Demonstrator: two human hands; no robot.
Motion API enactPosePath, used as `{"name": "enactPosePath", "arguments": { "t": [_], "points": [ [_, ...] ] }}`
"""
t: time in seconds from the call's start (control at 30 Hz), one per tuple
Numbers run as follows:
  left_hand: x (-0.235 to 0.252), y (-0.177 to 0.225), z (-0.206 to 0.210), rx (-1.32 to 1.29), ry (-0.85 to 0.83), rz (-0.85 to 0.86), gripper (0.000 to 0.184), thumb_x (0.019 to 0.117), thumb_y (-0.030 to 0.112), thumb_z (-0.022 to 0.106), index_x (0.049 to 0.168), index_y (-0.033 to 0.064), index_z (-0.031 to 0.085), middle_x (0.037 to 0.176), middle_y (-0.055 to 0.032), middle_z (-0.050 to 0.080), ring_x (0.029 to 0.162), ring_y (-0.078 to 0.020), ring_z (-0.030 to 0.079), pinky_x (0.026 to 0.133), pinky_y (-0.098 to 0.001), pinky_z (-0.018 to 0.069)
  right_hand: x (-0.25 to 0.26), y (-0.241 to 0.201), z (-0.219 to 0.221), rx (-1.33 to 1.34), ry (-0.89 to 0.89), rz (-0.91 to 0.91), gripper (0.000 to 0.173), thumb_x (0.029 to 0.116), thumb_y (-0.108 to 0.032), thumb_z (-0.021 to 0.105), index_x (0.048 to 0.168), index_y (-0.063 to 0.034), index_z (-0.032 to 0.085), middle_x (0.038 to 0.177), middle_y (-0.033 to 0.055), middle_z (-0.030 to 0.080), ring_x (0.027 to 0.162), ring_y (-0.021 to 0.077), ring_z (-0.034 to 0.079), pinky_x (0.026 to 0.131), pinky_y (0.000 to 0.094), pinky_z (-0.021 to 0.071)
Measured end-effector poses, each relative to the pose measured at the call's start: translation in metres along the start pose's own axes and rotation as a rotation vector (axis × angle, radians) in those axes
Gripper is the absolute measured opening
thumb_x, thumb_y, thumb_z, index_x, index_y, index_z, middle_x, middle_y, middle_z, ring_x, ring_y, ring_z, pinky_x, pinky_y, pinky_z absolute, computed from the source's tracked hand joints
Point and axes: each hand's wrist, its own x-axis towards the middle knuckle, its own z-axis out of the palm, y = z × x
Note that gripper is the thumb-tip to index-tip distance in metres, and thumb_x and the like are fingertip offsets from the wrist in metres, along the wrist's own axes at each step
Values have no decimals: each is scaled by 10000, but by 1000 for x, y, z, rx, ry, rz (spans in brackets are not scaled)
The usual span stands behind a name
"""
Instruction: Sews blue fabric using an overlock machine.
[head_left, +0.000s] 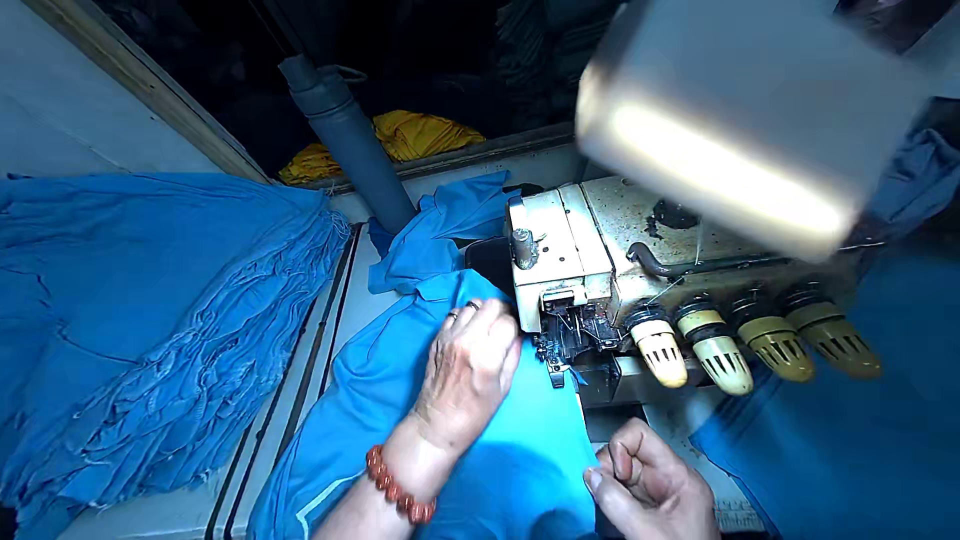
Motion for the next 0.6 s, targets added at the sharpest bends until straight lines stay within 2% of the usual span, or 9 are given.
{"name": "enactPosePath", "arguments": {
  "t": [0.1,0.17,0.27,0.33,0.4,0.43,0.5,0.53,0.6],
  "points": [
    [13,-15,9,16,44,-61,151,904,69,613,785,15,688,877,-129,686,842,-295,676,724,-414,545,20,4,5,-55,38,-99,260,777,80,650,825,-140,520,651,-123,544,542,-68,480,489,97,394],
    [17,-22,12,39,104,-102,165,946,61,605,819,5,693,891,-137,672,853,-300,665,739,-420,541,23,4,7,-80,60,-125,249,780,66,657,788,-144,523,626,-123,497,523,-70,438,472,89,359],
    [11,-25,6,80,149,-133,175,999,75,564,1007,11,727,951,-139,696,891,-292,682,793,-430,533,24,3,7,-96,77,-140,250,782,53,665,771,-154,525,606,-125,481,507,-75,422,457,83,342],
    [-10,-26,-14,83,97,-217,254,982,84,556,1160,21,726,916,-101,720,805,-236,681,745,-417,535,25,4,7,-81,70,-144,256,786,51,666,773,-161,522,612,-127,488,515,-76,434,463,81,355],
    [-52,-31,-48,135,-105,-432,415,879,141,562,1262,48,692,723,-19,642,580,-189,581,536,-411,498,24,4,7,-62,71,-132,270,778,67,661,766,-167,526,614,-134,497,517,-73,443,469,84,366],
    [-76,-33,-70,114,-302,-614,492,849,148,610,1326,36,650,701,-78,644,589,-292,613,549,-537,509,24,4,8,-56,72,-126,277,774,77,656,767,-169,528,616,-139,505,517,-75,452,470,83,378],
    [-120,-36,-101,65,-660,-980,530,908,175,687,1404,17,591,833,-236,694,787,-478,668,740,-716,489,24,3,8,-53,71,-119,287,775,90,649,775,-171,530,619,-144,515,520,-72,461,479,87,391],
    [-144,-34,-106,50,-728,-1075,479,943,190,681,1372,-9,604,877,-274,699,846,-513,673,793,-738,482,25,2,7,-55,71,-116,293,773,96,647,778,-172,529,616,-148,518,517,-72,465,477,89,396],
    [-189,-21,-103,35,-572,-1097,297,973,142,619,1174,-71,668,758,-246,678,697,-453,673,681,-665,516,25,1,6,-47,55,-99,309,780,103,645,792,-180,523,623,-152,528,522,-66,475,482,100,406]
  ]
}}
